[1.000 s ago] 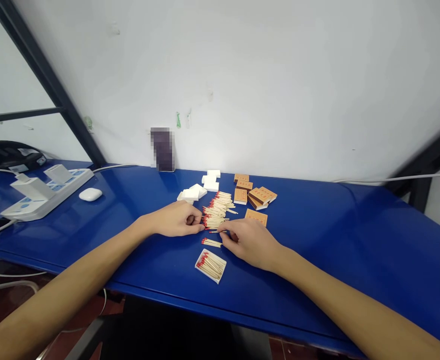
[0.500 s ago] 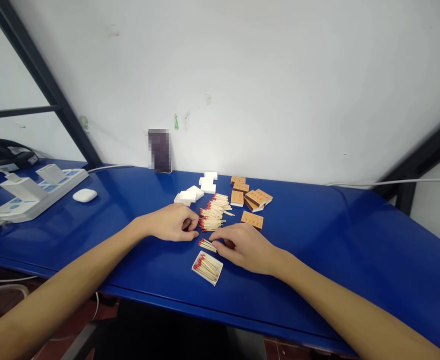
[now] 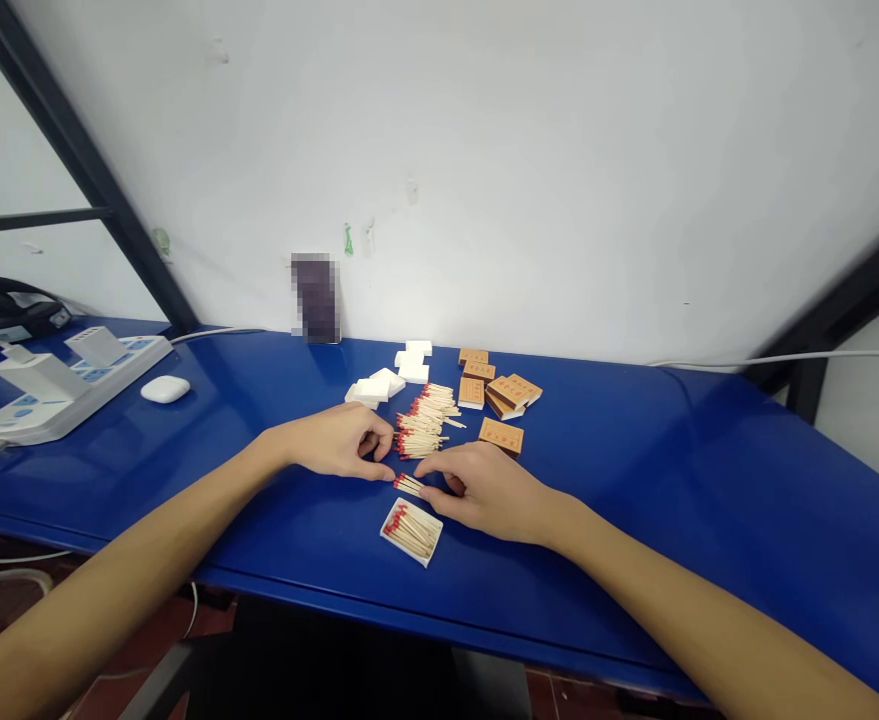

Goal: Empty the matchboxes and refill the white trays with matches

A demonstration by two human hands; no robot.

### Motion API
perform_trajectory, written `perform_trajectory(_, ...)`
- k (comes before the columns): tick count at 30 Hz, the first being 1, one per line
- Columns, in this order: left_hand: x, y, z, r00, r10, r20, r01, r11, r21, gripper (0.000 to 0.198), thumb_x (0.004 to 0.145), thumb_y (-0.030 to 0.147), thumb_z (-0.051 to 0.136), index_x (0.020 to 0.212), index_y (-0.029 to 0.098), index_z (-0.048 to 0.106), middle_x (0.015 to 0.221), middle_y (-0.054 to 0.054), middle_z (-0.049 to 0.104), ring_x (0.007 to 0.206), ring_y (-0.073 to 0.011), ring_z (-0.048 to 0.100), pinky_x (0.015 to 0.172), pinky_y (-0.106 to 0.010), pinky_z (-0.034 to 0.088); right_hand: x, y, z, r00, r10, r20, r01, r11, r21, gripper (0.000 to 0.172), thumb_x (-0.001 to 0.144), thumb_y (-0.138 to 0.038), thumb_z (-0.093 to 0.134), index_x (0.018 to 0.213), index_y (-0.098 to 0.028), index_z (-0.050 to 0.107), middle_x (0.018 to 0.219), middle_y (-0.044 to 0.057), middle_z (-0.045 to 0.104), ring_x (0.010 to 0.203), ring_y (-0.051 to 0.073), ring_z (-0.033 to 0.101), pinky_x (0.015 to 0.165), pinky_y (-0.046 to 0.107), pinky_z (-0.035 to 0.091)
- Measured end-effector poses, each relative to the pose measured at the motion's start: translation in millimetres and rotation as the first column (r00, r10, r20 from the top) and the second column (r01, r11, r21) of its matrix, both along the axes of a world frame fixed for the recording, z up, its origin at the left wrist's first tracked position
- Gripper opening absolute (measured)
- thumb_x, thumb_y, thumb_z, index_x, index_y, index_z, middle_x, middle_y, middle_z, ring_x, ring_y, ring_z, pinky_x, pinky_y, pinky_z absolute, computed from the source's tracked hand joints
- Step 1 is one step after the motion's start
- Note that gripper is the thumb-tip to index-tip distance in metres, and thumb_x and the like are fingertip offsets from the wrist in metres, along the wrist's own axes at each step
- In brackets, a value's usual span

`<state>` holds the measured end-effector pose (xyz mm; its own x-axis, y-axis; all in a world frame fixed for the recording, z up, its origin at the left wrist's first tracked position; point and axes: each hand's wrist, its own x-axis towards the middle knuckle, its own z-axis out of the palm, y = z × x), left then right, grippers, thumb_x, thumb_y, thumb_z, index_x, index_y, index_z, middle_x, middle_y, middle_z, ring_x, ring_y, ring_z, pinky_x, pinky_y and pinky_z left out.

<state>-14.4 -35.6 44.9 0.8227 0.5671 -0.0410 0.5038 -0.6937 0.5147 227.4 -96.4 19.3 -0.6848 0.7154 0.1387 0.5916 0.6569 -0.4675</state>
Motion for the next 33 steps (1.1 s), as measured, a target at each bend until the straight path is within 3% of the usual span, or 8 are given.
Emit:
perform_trajectory(17, 0.8, -0.2, 0.7, 0.999, 0.023, -0.032, -0.023, 1.000, -0.007, 0.039, 0.078, 0.051, 0.072, 0.065, 0.016, 0.060, 0.056, 0.004, 0.054, 0.051, -0.0081, 0.046, 0.051, -0.023, 0.031, -0.7, -0.8, -1.9, 1.000, 0.023, -0.007, -0.022, 0.998, 0.065, 0.024, 0.096, -0.035, 0.053, 0.099, -0.021, 0.072, 0.058, -0.005, 0.046, 0.054, 0.011, 0.044, 0.059, 0.024, 0.033)
perform_trajectory(33, 2.4, 0.3, 0.8, 0.998, 0.039, -0.041, -0.039, 0.999, 0.009, 0.045, 0.077, 0.056, 0.072, 0.063, 0.016, 0.057, 0.055, 0.004, 0.053, 0.050, -0.0085, 0.044, 0.051, -0.024, 0.028, 0.8, -0.2, -4.7, 0.999, 0.032, -0.015, -0.030, 0.996, 0.084, 0.022, 0.096, -0.033, 0.054, 0.101, -0.022, 0.072, 0.060, -0.003, 0.055, 0.055, 0.011, 0.047, 0.060, 0.025, 0.034)
